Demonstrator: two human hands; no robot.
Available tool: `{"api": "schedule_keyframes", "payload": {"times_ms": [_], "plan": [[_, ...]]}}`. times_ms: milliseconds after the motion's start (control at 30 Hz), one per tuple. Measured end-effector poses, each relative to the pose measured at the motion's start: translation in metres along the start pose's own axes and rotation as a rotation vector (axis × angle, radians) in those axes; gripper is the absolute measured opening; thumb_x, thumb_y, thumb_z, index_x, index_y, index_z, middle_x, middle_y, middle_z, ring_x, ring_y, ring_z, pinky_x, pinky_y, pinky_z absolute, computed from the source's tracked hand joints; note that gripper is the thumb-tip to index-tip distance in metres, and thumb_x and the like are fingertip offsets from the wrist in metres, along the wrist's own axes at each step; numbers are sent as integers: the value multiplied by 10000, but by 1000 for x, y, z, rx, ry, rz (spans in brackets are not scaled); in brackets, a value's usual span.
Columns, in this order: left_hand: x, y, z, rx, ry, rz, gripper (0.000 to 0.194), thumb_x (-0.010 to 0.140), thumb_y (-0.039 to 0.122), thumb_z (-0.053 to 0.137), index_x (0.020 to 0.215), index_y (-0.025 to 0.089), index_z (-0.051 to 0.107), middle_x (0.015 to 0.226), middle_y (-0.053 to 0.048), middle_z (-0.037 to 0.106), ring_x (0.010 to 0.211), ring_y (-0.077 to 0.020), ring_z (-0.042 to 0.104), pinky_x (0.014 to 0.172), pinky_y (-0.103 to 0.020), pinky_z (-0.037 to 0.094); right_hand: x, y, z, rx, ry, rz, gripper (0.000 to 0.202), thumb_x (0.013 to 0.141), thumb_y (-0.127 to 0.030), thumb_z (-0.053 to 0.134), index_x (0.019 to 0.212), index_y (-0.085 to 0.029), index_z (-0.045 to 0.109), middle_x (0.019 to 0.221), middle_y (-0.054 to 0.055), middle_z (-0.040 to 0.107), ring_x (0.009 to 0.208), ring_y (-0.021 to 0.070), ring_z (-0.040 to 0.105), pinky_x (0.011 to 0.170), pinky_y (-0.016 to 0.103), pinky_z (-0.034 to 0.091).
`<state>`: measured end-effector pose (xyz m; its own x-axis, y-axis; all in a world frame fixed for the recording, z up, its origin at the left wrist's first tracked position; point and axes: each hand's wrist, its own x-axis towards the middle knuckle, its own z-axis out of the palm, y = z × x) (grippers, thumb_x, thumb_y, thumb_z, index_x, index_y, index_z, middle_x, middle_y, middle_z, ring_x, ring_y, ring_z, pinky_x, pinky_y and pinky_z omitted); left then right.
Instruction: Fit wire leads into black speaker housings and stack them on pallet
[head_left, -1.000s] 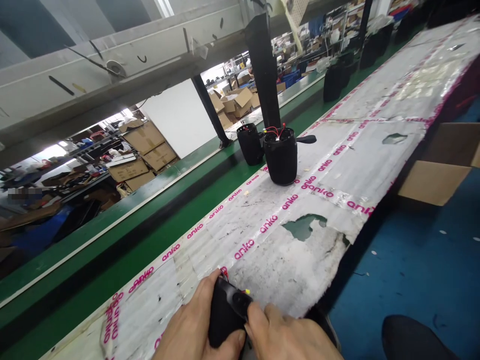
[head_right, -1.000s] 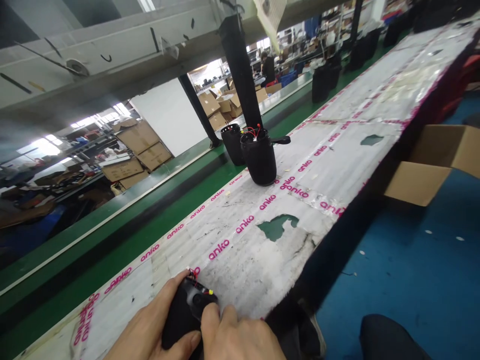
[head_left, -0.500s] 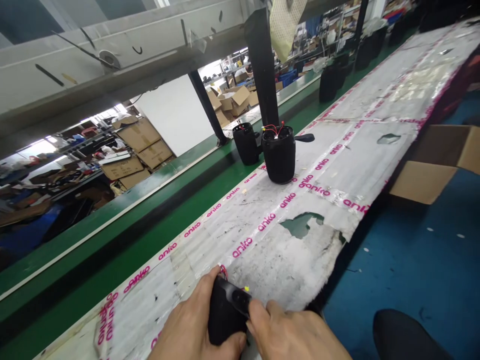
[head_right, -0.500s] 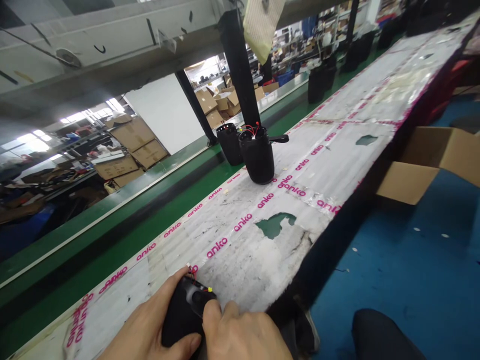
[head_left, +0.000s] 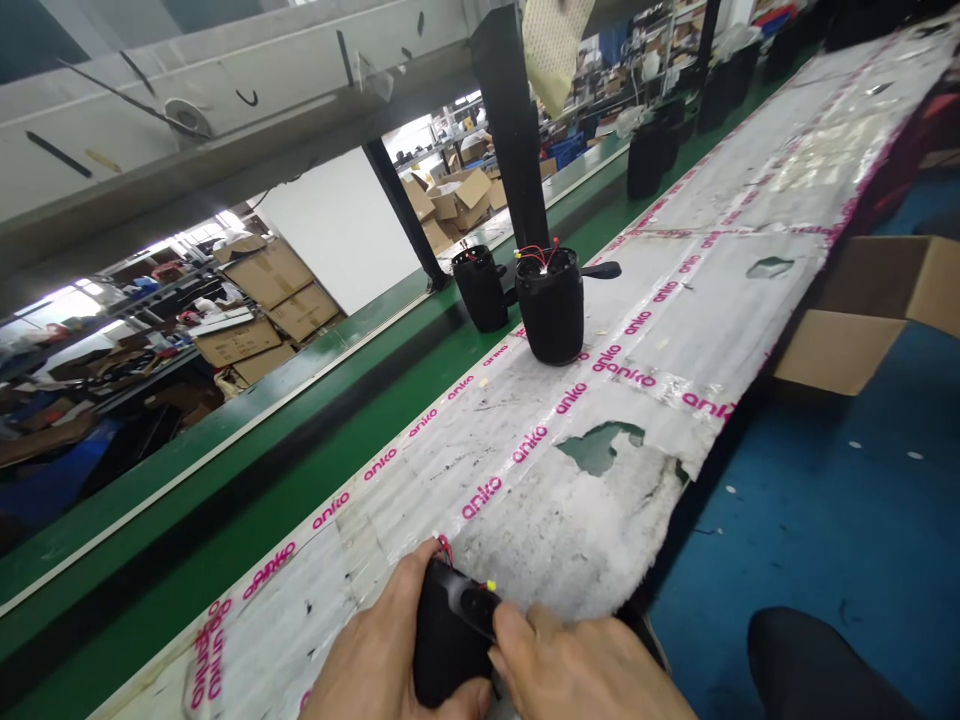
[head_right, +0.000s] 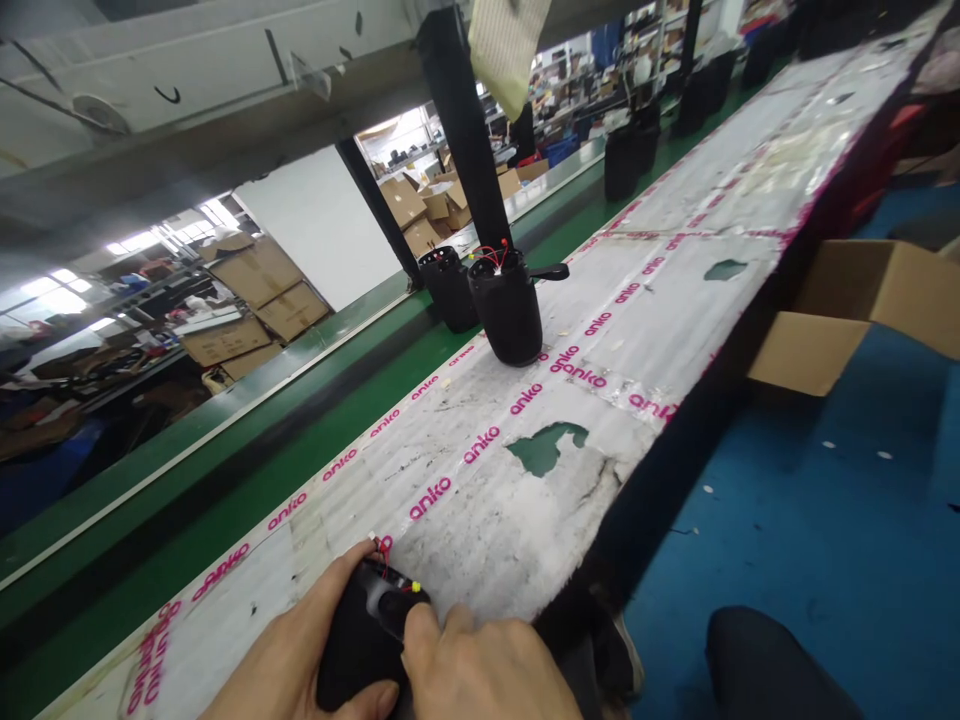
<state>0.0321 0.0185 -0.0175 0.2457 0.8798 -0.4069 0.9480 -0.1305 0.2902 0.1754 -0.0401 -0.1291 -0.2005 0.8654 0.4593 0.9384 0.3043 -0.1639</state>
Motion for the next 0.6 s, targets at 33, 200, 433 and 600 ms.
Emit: {"api": "schedule_keyframes", "payload": {"times_ms": [33, 200, 433, 600], "plan": [[0, -2, 0, -1, 2, 3, 805, 676, 250, 611, 1450, 244, 388, 1202, -56, 692, 1059, -271, 665, 939, -384, 503, 1, 0, 1, 12, 4, -12, 239, 712, -155, 606, 854, -259, 444, 520, -56, 548, 292, 200, 494, 362, 386, 110], [2, -10, 3, -79, 36, 3, 831, 664, 284, 579, 1463, 195, 372, 1254, -88, 677, 1175, -320, 622, 920, -416, 518, 3, 0, 5, 52, -9, 10, 248, 763, -206, 674, 846, -253, 445, 548, -55, 581, 318, 197, 532, 366, 379, 113], [0, -11, 3, -140, 59, 18, 819, 657, 299, 582, 1448, 191, 402, 1366, -93, 619, 1296, -324, 544, 1036, -437, 475, -7, 12, -3, 425, 87, 14, 243, 1079, -286, 230, 980, -244, 448, 641, -62, 630, 459, 156, 622, 404, 314, 327], [0, -9, -1, -173, 69, 35, 781, 700, 368, 592, 1438, 178, 419, 1409, -107, 587, 1289, -312, 545, 1111, -457, 402, -12, 20, -16, 489, 235, 104, 198, 1092, -317, 275, 1051, -236, 451, 700, -62, 646, 515, 123, 641, 482, 257, 393]]}}
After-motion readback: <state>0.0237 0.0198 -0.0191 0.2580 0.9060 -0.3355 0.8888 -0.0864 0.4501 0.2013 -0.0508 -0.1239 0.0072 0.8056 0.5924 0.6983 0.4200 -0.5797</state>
